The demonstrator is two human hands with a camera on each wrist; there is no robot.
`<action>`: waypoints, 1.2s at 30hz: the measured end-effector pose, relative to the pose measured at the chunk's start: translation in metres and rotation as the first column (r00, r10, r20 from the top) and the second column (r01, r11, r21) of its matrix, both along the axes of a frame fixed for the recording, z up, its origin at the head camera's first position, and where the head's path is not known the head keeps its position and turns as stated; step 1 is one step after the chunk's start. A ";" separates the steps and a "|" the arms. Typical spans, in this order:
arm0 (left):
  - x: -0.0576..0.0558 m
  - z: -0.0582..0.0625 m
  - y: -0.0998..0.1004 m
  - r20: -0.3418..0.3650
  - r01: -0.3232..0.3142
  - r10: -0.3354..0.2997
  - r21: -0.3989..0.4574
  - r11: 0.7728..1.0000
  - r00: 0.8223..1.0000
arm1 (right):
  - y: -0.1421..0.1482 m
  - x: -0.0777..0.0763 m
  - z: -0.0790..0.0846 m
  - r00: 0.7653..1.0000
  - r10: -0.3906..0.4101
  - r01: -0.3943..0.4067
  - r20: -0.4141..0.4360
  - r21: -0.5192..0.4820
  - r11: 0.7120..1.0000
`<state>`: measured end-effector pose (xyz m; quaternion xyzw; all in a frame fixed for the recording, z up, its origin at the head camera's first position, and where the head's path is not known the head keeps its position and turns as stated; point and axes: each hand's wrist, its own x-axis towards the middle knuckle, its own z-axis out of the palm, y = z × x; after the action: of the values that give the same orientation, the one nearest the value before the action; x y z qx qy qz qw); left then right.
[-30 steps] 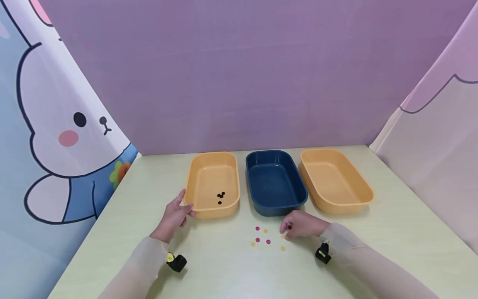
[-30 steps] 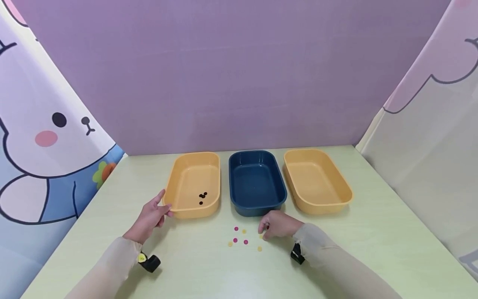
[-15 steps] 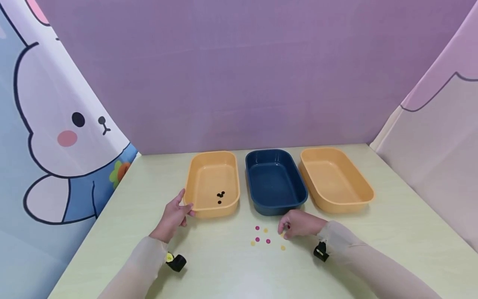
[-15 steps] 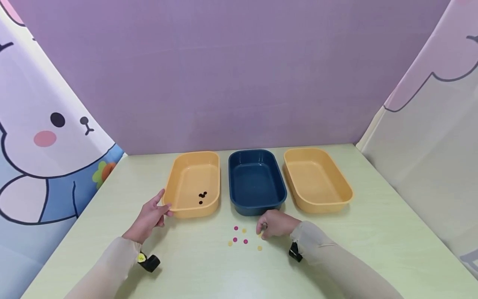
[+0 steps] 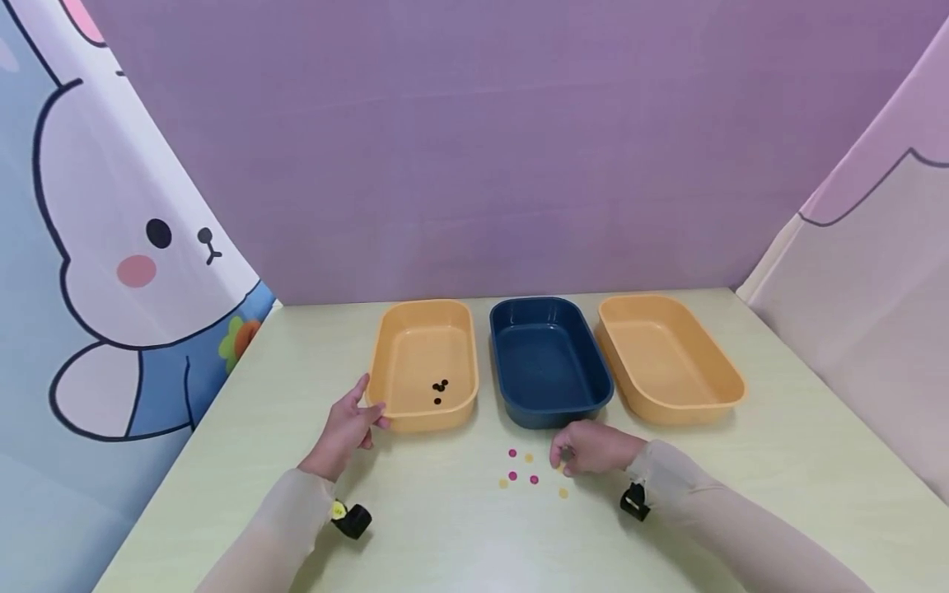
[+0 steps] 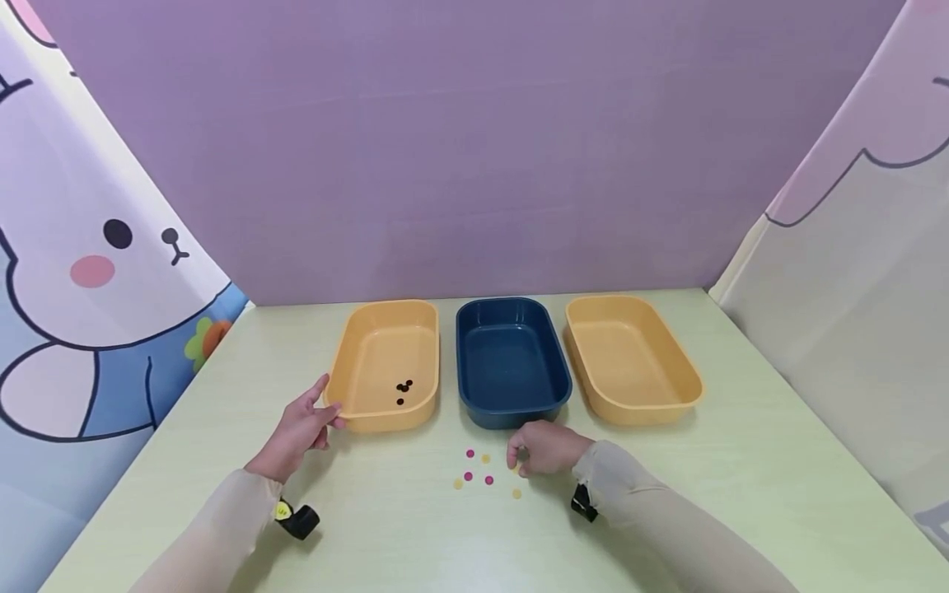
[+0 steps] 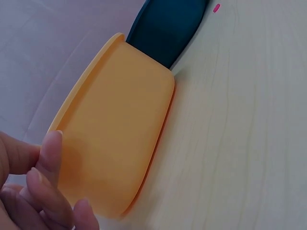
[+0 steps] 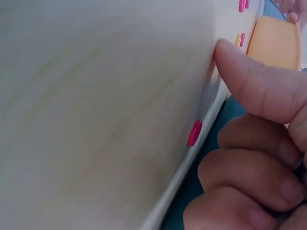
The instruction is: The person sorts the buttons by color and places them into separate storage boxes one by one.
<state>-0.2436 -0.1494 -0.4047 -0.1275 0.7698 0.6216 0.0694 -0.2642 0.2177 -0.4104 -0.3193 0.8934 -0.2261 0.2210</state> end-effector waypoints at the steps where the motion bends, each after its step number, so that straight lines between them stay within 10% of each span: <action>1: 0.000 0.001 0.000 -0.001 0.001 -0.001 0.000 1.000 1.000 | 0.000 0.001 0.000 1.000 0.008 -0.008 -0.007 0.004 1.000; 24: 0.003 -0.001 0.000 -0.023 0.002 -0.001 0.030 1.000 1.000 | 0.003 0.010 0.010 0.957 0.117 -0.080 -0.264 0.148 0.986; 36: 0.004 0.000 -0.001 -0.033 0.004 -0.003 0.022 1.000 0.999 | -0.002 0.010 0.009 0.880 0.231 -0.131 -0.415 0.255 0.958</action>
<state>-0.2397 -0.1503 -0.4046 -0.1150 0.7643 0.6318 0.0590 -0.2545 0.2162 -0.4017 -0.4182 0.9055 -0.0262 0.0670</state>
